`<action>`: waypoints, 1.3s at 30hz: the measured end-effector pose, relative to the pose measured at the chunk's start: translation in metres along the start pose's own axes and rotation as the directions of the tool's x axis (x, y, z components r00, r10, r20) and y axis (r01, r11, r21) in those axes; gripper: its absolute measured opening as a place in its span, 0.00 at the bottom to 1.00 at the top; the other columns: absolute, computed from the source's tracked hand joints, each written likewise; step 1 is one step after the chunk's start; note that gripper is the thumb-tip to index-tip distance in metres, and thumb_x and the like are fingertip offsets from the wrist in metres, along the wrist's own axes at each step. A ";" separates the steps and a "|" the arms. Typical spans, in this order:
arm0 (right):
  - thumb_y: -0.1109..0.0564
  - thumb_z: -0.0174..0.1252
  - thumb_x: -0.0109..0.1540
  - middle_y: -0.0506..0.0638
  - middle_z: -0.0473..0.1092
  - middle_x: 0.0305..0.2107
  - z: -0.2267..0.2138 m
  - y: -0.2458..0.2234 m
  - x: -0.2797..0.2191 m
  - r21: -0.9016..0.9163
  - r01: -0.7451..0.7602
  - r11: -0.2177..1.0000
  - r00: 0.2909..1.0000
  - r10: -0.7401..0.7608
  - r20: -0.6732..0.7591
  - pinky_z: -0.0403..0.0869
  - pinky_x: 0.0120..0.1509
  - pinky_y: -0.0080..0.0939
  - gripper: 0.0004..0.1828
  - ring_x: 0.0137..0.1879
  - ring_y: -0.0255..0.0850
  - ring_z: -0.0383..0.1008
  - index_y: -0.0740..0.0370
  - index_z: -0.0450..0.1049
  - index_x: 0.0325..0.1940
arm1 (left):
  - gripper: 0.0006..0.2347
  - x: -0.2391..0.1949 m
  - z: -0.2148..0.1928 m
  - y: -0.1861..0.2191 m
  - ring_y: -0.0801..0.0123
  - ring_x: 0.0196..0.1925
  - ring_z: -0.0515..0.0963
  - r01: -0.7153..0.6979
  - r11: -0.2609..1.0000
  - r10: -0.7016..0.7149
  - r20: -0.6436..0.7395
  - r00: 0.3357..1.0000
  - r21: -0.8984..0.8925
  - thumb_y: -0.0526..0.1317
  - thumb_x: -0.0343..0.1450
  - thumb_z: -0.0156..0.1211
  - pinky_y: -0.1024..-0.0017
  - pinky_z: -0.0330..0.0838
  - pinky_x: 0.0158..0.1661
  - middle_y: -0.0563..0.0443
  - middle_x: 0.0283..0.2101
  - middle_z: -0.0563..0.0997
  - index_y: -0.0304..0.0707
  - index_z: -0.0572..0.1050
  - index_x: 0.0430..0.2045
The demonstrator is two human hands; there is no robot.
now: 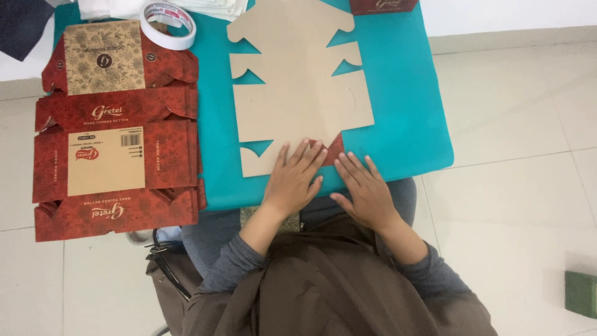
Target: The person folds a flat cardboard box into a three-dimensional shape, inserts a white paper sheet inside, closes the lid, and stacks the finished box with others.
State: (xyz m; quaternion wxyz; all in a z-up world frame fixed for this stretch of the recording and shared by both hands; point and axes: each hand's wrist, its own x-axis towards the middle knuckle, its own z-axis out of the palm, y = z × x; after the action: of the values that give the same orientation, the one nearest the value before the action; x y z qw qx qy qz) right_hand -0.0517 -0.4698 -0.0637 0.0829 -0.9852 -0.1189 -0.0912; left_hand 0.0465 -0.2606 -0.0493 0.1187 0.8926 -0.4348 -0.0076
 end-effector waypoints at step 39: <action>0.36 0.47 0.69 0.57 0.56 0.74 0.004 -0.023 0.034 0.076 -0.109 0.991 0.990 0.115 -0.082 0.28 0.79 0.73 0.36 0.81 0.51 0.48 0.55 0.58 0.77 | 0.37 -0.055 -0.027 -0.021 0.36 0.71 0.63 -0.023 0.878 -0.143 -0.309 0.940 -0.477 0.43 0.74 0.54 0.42 0.57 0.68 0.25 0.73 0.56 0.21 0.38 0.71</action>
State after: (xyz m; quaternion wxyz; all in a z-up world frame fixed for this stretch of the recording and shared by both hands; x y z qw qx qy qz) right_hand -0.0240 -0.4394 -0.0578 0.1278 -0.9819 -0.0629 -0.1246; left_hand 0.0319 -0.1995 -0.0327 0.4052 0.8376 -0.3647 0.0345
